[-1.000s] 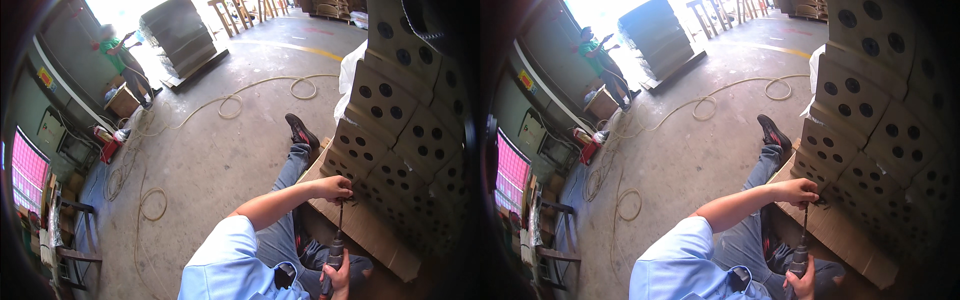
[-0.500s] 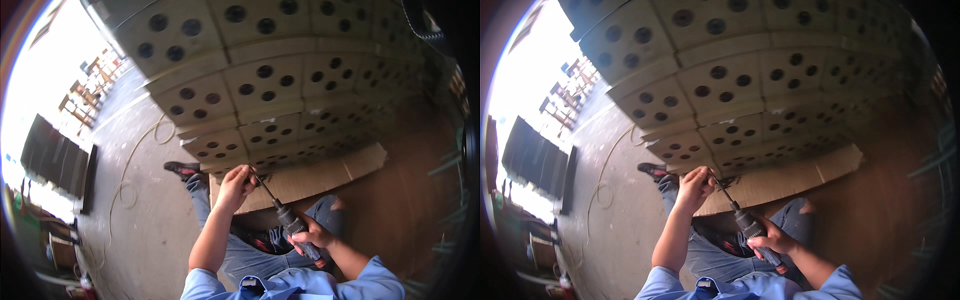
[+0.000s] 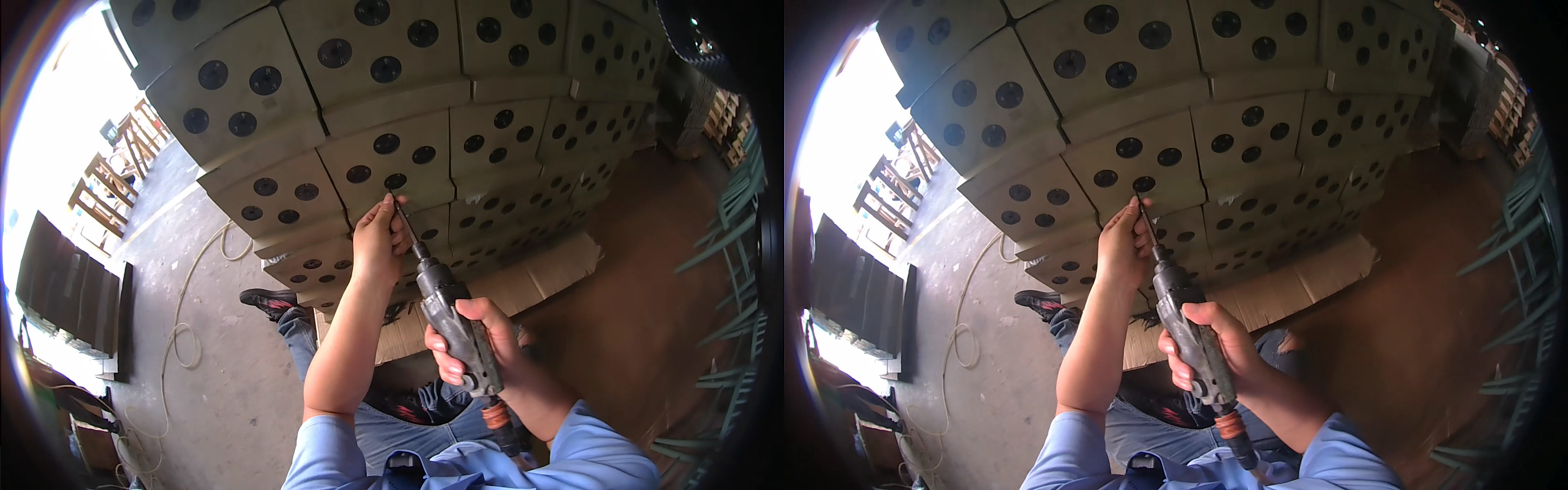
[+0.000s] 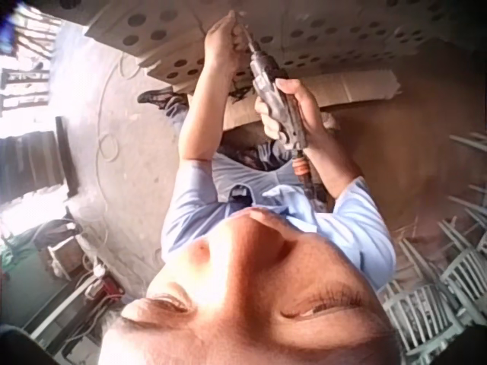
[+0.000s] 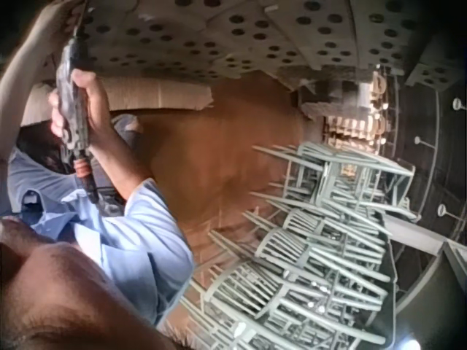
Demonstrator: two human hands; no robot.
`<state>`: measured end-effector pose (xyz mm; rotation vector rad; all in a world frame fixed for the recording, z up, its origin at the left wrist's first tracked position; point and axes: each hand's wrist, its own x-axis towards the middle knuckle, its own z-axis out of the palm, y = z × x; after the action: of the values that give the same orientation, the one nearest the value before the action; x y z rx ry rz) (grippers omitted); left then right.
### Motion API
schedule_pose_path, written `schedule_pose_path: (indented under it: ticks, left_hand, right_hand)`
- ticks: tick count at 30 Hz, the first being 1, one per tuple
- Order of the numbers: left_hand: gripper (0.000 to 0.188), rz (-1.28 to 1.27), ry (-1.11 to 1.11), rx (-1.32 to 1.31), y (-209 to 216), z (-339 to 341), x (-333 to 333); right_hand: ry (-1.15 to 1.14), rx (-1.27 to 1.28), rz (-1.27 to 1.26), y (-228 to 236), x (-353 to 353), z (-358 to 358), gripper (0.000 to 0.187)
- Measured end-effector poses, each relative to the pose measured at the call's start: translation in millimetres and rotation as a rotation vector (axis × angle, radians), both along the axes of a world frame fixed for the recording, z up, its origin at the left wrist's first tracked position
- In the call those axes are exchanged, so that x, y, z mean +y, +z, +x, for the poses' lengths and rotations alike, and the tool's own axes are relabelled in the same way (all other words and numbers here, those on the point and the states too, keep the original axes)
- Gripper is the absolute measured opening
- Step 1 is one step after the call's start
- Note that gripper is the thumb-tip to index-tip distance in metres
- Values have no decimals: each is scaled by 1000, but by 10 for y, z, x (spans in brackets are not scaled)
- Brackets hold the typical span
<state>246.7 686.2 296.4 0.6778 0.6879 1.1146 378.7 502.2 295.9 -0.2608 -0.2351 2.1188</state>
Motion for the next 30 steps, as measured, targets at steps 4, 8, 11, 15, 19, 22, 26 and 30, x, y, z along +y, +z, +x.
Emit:
schedule_pose_path:
  ticks: [4, 8, 11, 15, 19, 22, 26, 30]
  left_hand:
    - [25, 5, 18, 82, 32, 46, 41]
    - [25, 0, 47, 137, 61, 79, 60]
    - [25, 11, 55, 145, 29, 78, 65]
    - [24, 14, 65, 159, 43, 82, 47]
    - [27, 40, 153, 132, -8, 81, -72]
    - [27, 12, 208, 83, -84, 10, -236]
    - [25, -29, 225, 20, -197, -135, -341]
    - [23, -12, 239, 38, -249, -153, -399]
  right_hand:
    - [-44, 13, 9, -73, 89, -75, 48]
    - [-50, 24, -17, -33, 116, -88, 49]
    - [-44, 20, -12, -27, 123, -83, 49]
    - [-45, -6, -26, 43, 122, -85, 48]
    - [-59, -95, -67, 177, 120, -161, 44]
    - [-87, -136, -70, 174, 159, -205, 41]
    - [-95, -182, -52, 178, 227, -198, 41]
    - [-95, -190, -54, 186, 272, -205, 40]
